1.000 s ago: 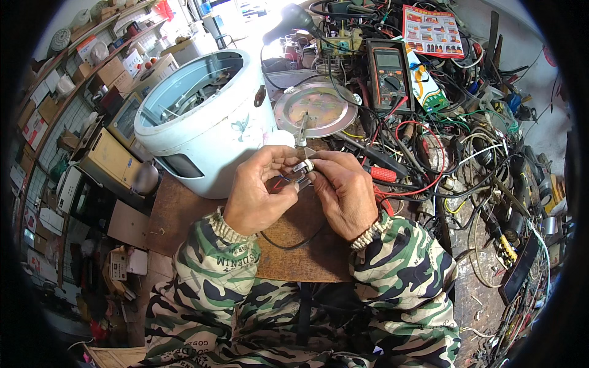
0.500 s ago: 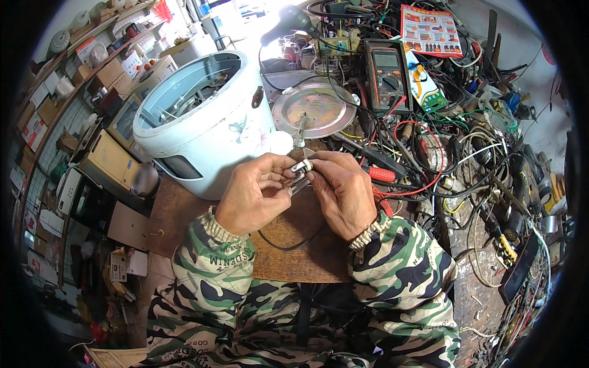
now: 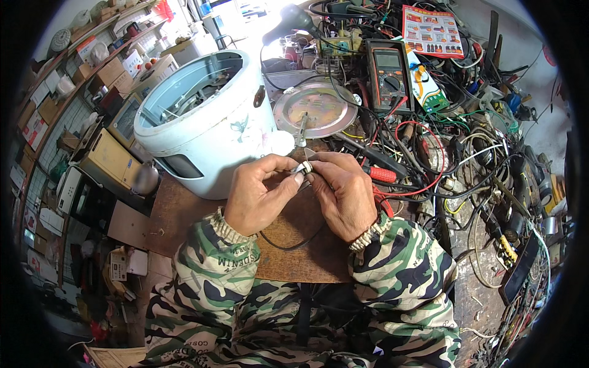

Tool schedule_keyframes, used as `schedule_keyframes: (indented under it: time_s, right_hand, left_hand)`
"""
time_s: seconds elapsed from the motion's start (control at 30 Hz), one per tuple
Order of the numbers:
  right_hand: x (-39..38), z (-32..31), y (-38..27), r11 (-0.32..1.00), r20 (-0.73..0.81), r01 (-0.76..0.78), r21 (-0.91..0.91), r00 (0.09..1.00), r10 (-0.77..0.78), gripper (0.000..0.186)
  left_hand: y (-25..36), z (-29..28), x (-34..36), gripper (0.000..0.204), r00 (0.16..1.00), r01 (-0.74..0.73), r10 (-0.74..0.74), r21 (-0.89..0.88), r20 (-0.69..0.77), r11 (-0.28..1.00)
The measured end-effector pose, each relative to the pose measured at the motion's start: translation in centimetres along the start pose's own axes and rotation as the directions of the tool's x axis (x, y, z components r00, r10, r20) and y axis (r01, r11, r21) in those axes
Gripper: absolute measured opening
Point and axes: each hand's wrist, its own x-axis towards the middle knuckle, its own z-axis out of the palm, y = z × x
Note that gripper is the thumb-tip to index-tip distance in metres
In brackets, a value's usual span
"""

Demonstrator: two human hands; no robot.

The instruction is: The person uses a soldering iron and pliers to work on a small electrical component with wires, likely a switch or connector. They repeatedly heat and adjust the wires and terminals while holding the component in their left hand. The task continues throughout the clip without a visible final state.

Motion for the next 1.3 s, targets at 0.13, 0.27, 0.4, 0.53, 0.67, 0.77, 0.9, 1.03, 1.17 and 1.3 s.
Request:
schedule_keyframes:
  time_s: [0.13, 0.27, 0.4, 0.53, 0.67, 0.77, 0.9, 1.03, 1.17, 1.3]
  right_hand:
    - [0.0, 0.0, -0.2, 1.0, 0.0, 0.001, -0.009, 1.0, -0.001, 0.021]
    - [0.1, 0.0, -0.3, 1.0, 0.006, 0.006, -0.007, 1.0, -0.006, 0.021]
    - [0.1, 0.0, -0.4, 1.0, 0.009, 0.0, -0.005, 1.0, 0.0, 0.022]
    - [0.0, 0.0, -0.3, 1.0, 0.016, -0.002, 0.004, 1.0, 0.002, 0.022]
    - [-0.1, 0.0, -0.1, 1.0, 0.01, 0.005, 0.003, 1.0, -0.005, 0.022]
    - [-0.1, 0.0, -0.1, 1.0, 0.017, 0.009, 0.015, 1.0, -0.009, 0.023]
    - [-0.1, 0.1, 0.0, 1.0, 0.015, 0.015, 0.015, 1.0, -0.015, 0.023]
    - [-0.1, -0.1, -0.1, 1.0, 0.011, 0.007, 0.009, 1.0, -0.007, 0.022]
    - [0.0, 0.1, 0.1, 1.0, 0.042, 0.021, 0.012, 0.999, -0.021, 0.023]
    - [0.1, -0.3, 0.1, 0.999, 0.045, 0.046, 0.029, 0.998, -0.047, 0.023]
  left_hand:
    - [-0.7, 0.4, 0.1, 0.018, 0.999, -0.04, 0.04, 0.02, -0.028, 0.999]
    - [-0.1, 0.7, 0.1, 0.015, 0.998, 0.002, 0.0, 0.038, -0.056, 0.999]
    - [-0.3, 0.8, 0.2, 0.015, 0.996, -0.021, 0.021, -0.006, -0.085, 1.0]
    - [-0.3, 0.6, 0.3, 0.016, 0.998, -0.009, 0.006, -0.048, -0.067, 0.999]
    - [-0.4, 1.0, 0.3, 0.016, 0.995, -0.02, 0.019, -0.005, -0.097, 1.0]
    - [-0.2, 1.2, 0.2, 0.015, 0.993, 0.015, -0.014, 0.004, -0.117, 1.0]
    - [0.0, 1.1, 0.0, 0.014, 0.995, 0.022, -0.023, -0.016, -0.097, 1.0]
    - [0.0, 1.3, 0.1, 0.015, 0.994, -0.024, 0.021, -0.032, -0.11, 0.999]
    - [-0.6, 1.0, -0.1, 0.015, 0.991, -0.058, 0.054, -0.028, -0.121, 0.998]
    - [-0.7, 1.2, 0.0, 0.015, 0.984, -0.11, 0.106, -0.022, -0.145, 0.994]
